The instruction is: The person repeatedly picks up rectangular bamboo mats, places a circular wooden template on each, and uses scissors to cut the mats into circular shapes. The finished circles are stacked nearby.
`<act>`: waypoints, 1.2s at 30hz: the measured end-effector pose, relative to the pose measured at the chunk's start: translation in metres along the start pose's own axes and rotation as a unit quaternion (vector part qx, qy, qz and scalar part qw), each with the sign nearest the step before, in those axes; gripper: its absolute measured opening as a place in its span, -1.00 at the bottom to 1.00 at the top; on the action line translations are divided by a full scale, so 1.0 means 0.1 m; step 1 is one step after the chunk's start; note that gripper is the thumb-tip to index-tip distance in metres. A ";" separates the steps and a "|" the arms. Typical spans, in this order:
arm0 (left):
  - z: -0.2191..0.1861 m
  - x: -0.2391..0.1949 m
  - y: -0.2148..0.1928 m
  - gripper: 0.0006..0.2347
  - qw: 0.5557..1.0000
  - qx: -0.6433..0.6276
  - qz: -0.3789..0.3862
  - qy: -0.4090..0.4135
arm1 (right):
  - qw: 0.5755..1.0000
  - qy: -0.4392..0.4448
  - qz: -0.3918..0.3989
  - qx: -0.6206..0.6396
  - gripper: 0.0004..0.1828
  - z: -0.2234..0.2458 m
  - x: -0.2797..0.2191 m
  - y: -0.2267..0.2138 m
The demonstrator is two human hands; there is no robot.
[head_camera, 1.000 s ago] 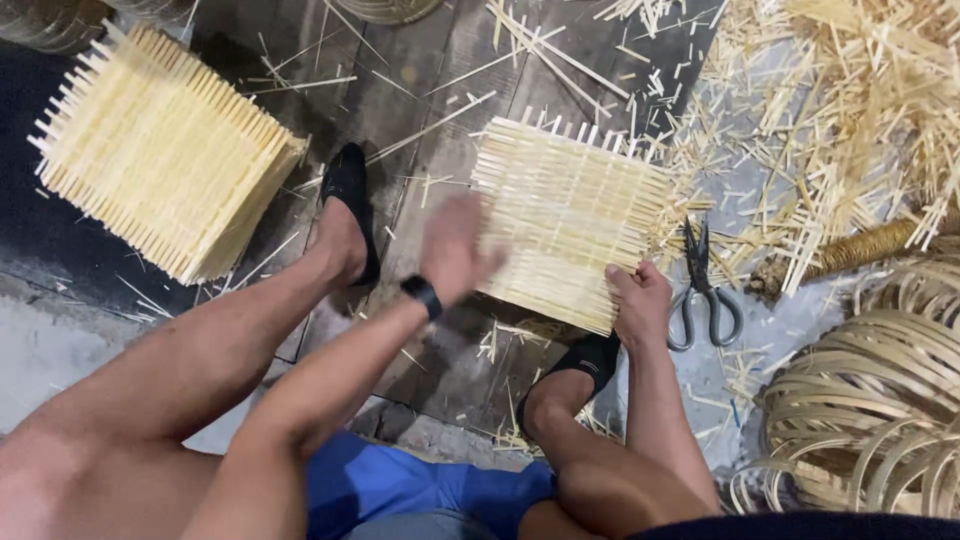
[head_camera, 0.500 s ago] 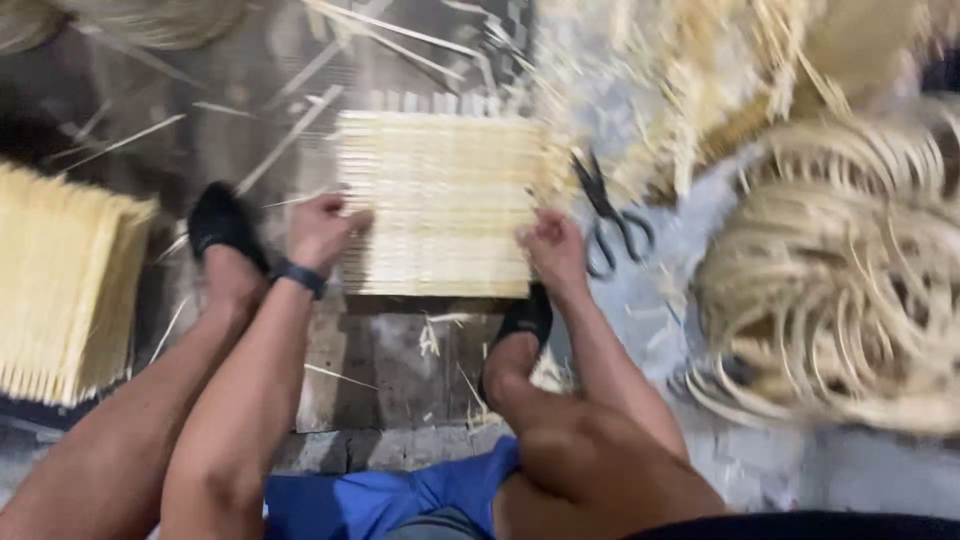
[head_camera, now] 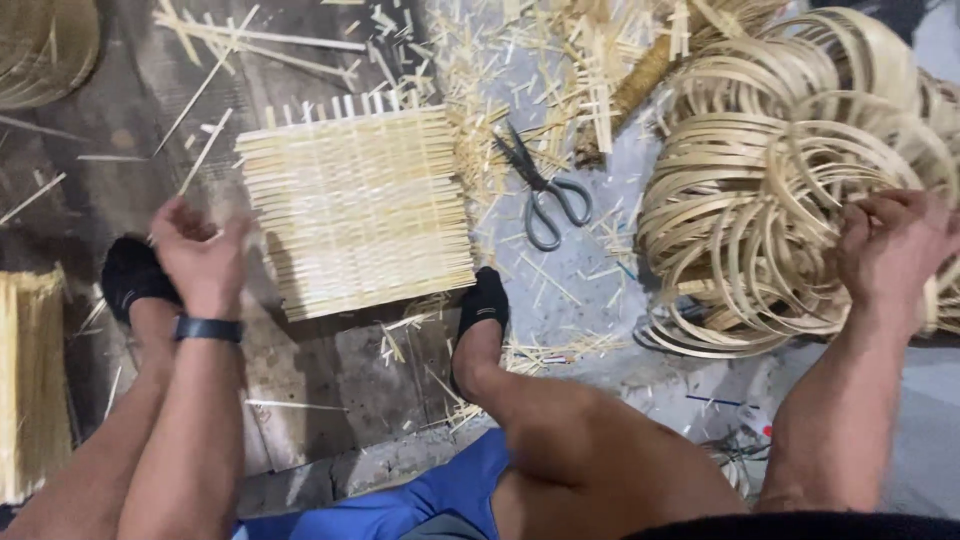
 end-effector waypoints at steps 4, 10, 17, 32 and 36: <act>-0.62 0.16 -0.04 -0.57 0.996 -0.089 0.001 0.019 | 0.999 0.003 0.008 0.049 -0.78 0.32 0.07 -0.39; -1.72 0.03 1.02 -0.60 0.930 -0.259 0.226 -0.131 | 0.914 -0.280 0.010 0.294 -0.73 2.72 -0.20 -1.53; -2.10 -0.15 1.31 -0.49 0.774 -0.578 0.183 -0.183 | 0.634 -0.007 0.361 0.684 -0.78 3.74 -0.32 -1.45; -2.56 -0.48 0.96 -0.40 0.787 -0.422 0.314 -0.322 | 0.797 -0.467 0.087 0.374 -0.57 5.27 -0.40 -1.92; -2.58 -0.53 0.87 -0.32 0.744 -0.456 0.330 -0.361 | 0.794 -0.451 0.084 0.399 -0.78 5.40 -0.43 -1.82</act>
Point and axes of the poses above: each hand's wrist, its own x-axis towards the middle knuckle, its own y-axis out of the palm, z = x × y, the point moved 8 cm from there along x, towards the middle knuckle, and after that the axes turned 13 degrees about y, right-handed, at the moved point
